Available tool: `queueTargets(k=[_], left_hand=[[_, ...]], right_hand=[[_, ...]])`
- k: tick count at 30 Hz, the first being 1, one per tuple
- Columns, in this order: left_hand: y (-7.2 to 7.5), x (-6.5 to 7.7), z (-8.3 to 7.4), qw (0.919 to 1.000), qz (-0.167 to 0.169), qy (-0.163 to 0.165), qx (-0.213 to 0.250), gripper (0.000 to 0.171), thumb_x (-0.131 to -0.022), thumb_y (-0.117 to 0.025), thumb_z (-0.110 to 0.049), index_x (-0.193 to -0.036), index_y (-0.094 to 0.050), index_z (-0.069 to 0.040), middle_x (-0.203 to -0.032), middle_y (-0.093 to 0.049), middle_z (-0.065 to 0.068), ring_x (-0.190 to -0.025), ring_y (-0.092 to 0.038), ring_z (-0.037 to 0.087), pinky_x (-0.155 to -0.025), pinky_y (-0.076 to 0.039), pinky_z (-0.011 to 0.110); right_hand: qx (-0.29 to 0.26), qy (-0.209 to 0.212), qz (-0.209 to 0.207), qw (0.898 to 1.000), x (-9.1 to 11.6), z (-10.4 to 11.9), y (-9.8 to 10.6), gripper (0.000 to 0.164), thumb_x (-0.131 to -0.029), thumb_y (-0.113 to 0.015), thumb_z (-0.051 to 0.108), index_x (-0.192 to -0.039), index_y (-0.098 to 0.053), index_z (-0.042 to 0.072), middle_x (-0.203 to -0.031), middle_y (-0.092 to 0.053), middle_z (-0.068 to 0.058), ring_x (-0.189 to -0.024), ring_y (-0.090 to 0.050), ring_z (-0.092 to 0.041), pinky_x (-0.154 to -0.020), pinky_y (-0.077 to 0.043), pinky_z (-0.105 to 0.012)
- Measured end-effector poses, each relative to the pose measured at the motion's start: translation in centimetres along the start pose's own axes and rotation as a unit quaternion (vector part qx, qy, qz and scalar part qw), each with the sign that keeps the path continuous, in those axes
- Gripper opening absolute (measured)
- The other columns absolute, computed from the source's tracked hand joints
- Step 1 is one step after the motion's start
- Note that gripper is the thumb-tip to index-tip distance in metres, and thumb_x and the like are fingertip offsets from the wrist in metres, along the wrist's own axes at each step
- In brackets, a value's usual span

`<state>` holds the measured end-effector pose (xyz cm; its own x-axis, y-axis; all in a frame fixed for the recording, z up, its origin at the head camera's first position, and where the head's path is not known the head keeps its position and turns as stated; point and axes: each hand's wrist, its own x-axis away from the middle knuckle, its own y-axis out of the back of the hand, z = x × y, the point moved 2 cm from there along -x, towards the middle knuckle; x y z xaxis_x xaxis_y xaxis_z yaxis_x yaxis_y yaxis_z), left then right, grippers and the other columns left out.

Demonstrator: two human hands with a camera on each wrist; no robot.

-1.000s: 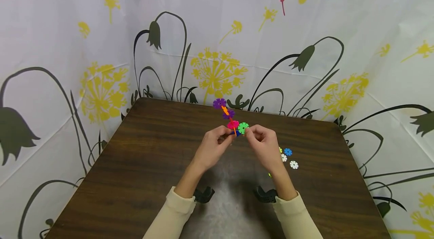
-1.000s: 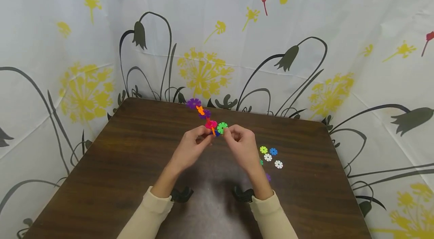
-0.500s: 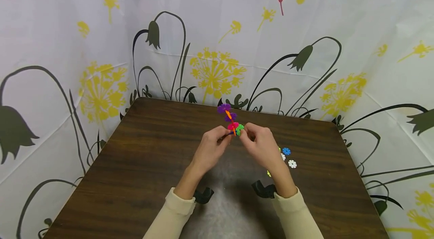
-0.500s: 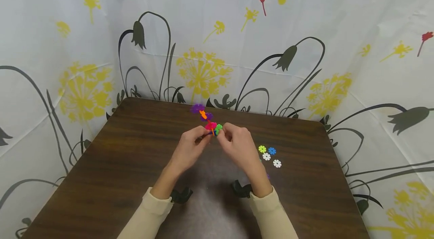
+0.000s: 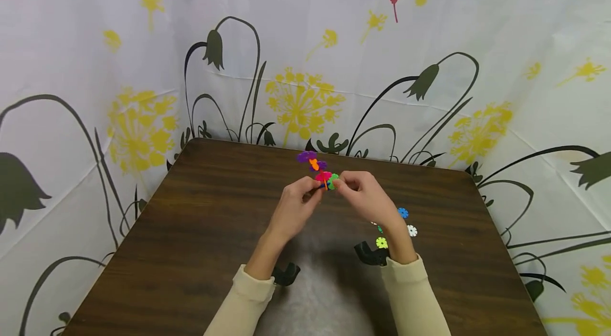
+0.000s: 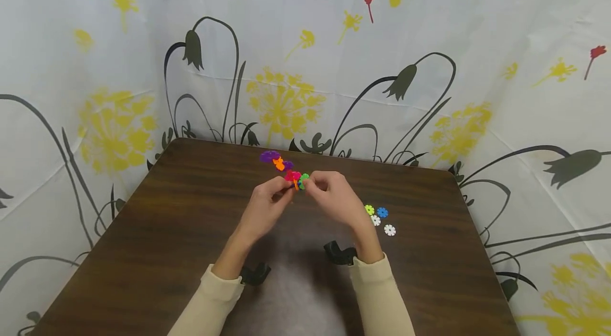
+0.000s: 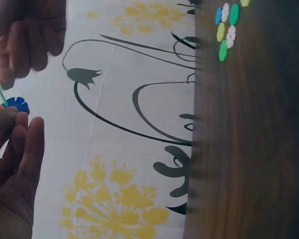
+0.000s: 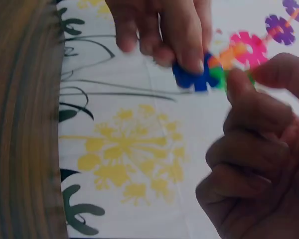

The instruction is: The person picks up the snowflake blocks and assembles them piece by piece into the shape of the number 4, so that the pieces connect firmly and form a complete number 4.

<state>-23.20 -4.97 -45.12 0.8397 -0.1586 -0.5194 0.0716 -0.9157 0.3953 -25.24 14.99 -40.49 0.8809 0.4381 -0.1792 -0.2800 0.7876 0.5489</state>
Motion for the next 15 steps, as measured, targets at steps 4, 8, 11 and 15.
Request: queueTargets(k=[4,8,11,15], left_hand=[[-0.4,-0.2,0.1,0.9984,0.031,0.035,0.030,0.007,-0.102,-0.072,-0.005,-0.107,-0.075,-0.001,-0.095,-0.073,0.010,-0.080,-0.071,0.021,-0.071,-0.058,0.023],[-0.2,-0.5,0.2,0.9950,0.056,0.060,0.057,0.008,-0.104,-0.070,-0.007,-0.108,-0.074,-0.001,-0.098,-0.074,0.010,-0.082,-0.075,0.028,-0.073,-0.059,0.022],[0.5,-0.7,0.3,0.9937,0.060,0.064,0.069,0.008,-0.104,-0.071,-0.010,-0.111,-0.074,-0.005,-0.100,-0.073,0.008,-0.084,-0.074,0.027,-0.074,-0.059,0.023],[1.3,-0.8,0.5,0.9945,0.074,0.042,0.060,0.007,-0.104,-0.071,-0.012,-0.112,-0.073,-0.011,-0.098,-0.072,0.003,-0.084,-0.065,0.018,-0.076,-0.058,0.024]], right_hand=[[-0.026,-0.016,-0.022,0.999,1.3,-2.5,1.7,0.032,-0.112,-0.059,0.036,-0.090,-0.071,0.016,-0.064,-0.048,-0.002,-0.056,-0.042,-0.017,-0.057,-0.041,-0.031],[0.016,-0.098,-0.060,0.993,3.1,-6.9,3.3,0.037,-0.110,-0.061,0.044,-0.095,-0.072,0.012,-0.075,-0.058,-0.007,-0.064,-0.053,-0.022,-0.064,-0.047,-0.033],[0.086,-0.182,-0.034,0.979,4.1,-10.6,3.5,0.039,-0.107,-0.065,0.046,-0.106,-0.073,0.008,-0.097,-0.071,-0.011,-0.079,-0.064,-0.025,-0.073,-0.054,-0.037],[0.158,-0.259,0.018,0.953,4.5,-14.1,2.6,0.045,-0.103,-0.072,0.044,-0.121,-0.068,0.002,-0.120,-0.073,-0.018,-0.096,-0.070,-0.027,-0.083,-0.058,-0.045]])
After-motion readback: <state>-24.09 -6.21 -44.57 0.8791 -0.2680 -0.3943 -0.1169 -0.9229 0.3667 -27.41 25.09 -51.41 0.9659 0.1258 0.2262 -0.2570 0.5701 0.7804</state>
